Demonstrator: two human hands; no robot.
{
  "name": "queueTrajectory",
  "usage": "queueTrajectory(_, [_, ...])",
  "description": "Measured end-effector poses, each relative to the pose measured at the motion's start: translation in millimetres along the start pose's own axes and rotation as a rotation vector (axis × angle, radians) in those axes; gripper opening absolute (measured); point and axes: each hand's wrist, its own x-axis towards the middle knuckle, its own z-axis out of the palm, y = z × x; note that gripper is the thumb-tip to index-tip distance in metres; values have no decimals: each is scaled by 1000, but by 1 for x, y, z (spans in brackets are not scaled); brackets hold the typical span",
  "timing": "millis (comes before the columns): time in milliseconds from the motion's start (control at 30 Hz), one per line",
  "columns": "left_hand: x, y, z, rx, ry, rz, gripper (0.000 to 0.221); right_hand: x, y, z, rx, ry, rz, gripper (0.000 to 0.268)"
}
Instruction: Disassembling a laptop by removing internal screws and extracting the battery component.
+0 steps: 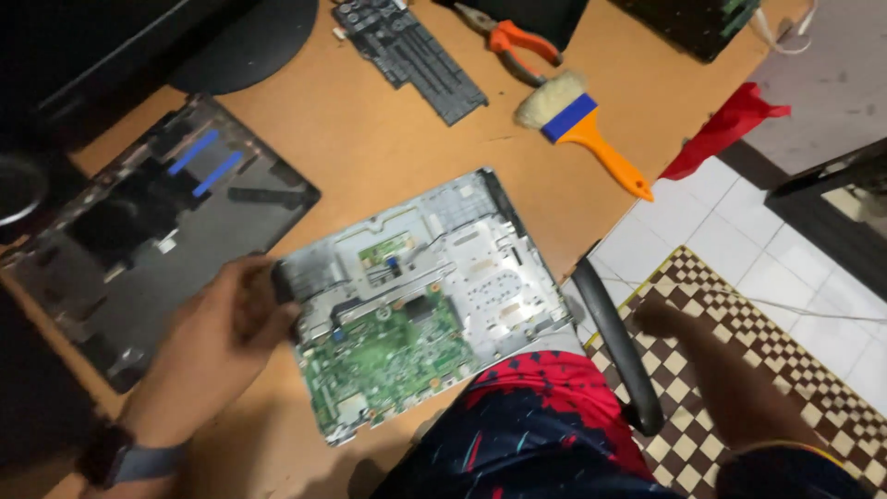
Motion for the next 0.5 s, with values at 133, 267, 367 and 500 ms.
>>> queueTrajectory(133, [0, 6, -2, -34, -57, -83, 54, 51, -12, 45, -305, 40, -296, 28])
queueTrajectory(267, [0, 32, -10, -2, -203, -349, 69, 68, -25, 31, 519, 252, 117, 28])
queueTrajectory(367, [-3, 2, 5, -48, -98, -250, 69, 110, -9, 37, 921, 366, 64, 21])
queueTrajectory(500, [-3, -21, 20, -127, 1, -148, 67, 133, 2, 22, 2299, 192, -83, 16])
